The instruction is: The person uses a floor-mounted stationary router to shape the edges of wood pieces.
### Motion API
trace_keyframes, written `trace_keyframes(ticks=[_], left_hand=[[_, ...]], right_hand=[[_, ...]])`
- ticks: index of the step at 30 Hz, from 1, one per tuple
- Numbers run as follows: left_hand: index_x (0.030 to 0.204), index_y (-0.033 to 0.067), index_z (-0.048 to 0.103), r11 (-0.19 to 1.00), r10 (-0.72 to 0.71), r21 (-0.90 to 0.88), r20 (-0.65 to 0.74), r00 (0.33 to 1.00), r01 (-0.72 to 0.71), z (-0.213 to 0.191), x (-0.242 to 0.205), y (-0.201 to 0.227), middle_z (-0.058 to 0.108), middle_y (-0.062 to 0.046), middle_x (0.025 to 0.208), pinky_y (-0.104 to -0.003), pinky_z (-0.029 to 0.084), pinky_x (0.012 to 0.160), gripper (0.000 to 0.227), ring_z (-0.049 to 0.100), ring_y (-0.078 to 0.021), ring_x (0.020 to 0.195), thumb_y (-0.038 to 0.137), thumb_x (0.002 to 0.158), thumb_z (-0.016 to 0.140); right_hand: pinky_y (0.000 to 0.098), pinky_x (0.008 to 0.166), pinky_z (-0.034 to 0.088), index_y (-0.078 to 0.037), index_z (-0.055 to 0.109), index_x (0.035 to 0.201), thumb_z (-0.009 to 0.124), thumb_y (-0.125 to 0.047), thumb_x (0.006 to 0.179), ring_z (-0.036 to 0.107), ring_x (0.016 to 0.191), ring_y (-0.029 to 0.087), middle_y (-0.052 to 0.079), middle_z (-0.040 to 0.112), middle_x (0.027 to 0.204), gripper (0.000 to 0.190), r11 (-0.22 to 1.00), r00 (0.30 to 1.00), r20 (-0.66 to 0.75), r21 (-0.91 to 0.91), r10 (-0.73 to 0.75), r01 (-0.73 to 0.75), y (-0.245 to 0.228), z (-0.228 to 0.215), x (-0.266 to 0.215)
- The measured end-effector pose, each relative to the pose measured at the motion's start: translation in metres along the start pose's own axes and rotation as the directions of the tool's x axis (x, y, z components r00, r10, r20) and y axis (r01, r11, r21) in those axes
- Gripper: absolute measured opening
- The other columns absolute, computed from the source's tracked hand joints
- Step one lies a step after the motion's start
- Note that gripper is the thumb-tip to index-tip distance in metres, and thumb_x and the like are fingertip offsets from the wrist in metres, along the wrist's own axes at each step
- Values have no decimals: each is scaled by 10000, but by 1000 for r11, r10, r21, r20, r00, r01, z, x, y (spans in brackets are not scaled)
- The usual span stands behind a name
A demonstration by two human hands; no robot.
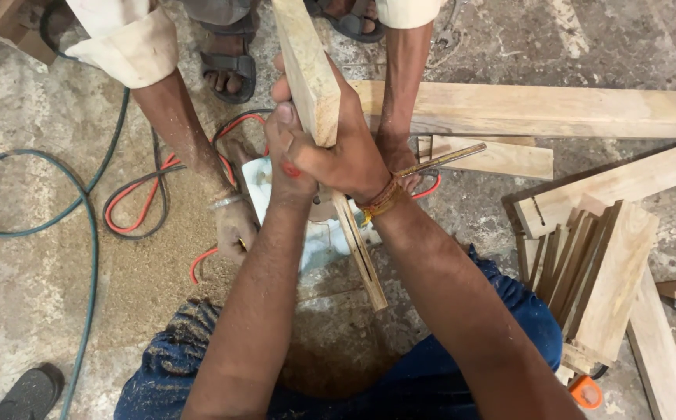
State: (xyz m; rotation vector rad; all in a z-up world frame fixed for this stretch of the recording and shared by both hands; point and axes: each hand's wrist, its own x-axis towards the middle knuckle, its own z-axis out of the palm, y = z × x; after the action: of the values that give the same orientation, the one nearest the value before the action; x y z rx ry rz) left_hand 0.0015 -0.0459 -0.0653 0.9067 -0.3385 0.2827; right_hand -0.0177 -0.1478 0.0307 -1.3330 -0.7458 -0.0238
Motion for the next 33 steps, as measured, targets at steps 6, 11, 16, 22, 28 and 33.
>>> trace_keyframes(ticks=[6,11,16,22,28,33], left_hand=[[1415,60,535,978,-67,-188,103,992,86,-2,0,-1,604,-31,1324,-316,486,1123,529,606,-149,1286,483,1099,501],[1401,51,504,956,-64,-280,92,994,87,6,1,4,568,-41,1266,-315,459,1091,404,560,-147,1211,333,1118,559],[1419,25,484,976,-96,-195,17,995,97,8,-3,11,564,-52,1337,-345,473,1126,441,573,-174,1272,320,1093,520],[1440,52,474,903,-124,-401,95,988,152,2,-3,2,563,-30,1342,-306,459,1115,420,565,-134,1253,313,1119,551],[1361,17,490,958,-84,-264,109,990,111,9,-13,7,568,-59,1186,-290,467,987,364,556,-142,1145,267,1106,558],[1367,-51,448,-508,162,-855,-214,963,-104,125,3,31,486,-29,1121,-215,386,971,466,484,-124,1101,74,969,656]], right_hand=[[236,977,495,34,460,1467,593,-16,945,552,1077,85,39,579,1160,541,999,1000,-24,-39,7,-8,-3,1,-4],[255,1045,485,40,471,1430,608,-11,964,567,1114,99,42,583,1166,489,990,999,-7,-132,-45,44,-7,2,-4],[250,984,491,33,458,1486,589,-16,943,555,1058,92,36,576,1155,561,998,999,-13,-50,31,-32,-11,3,-5],[257,1027,497,37,467,1447,595,2,972,566,1101,101,42,589,1157,493,991,999,-7,-128,-35,34,-6,1,-8],[247,968,487,24,476,1429,596,10,945,590,1104,113,49,589,1158,500,982,995,-2,-165,-95,93,-6,0,-8],[243,975,492,23,478,1419,590,4,946,578,1035,113,48,584,1135,486,983,996,1,-165,-88,87,-9,2,-9]])
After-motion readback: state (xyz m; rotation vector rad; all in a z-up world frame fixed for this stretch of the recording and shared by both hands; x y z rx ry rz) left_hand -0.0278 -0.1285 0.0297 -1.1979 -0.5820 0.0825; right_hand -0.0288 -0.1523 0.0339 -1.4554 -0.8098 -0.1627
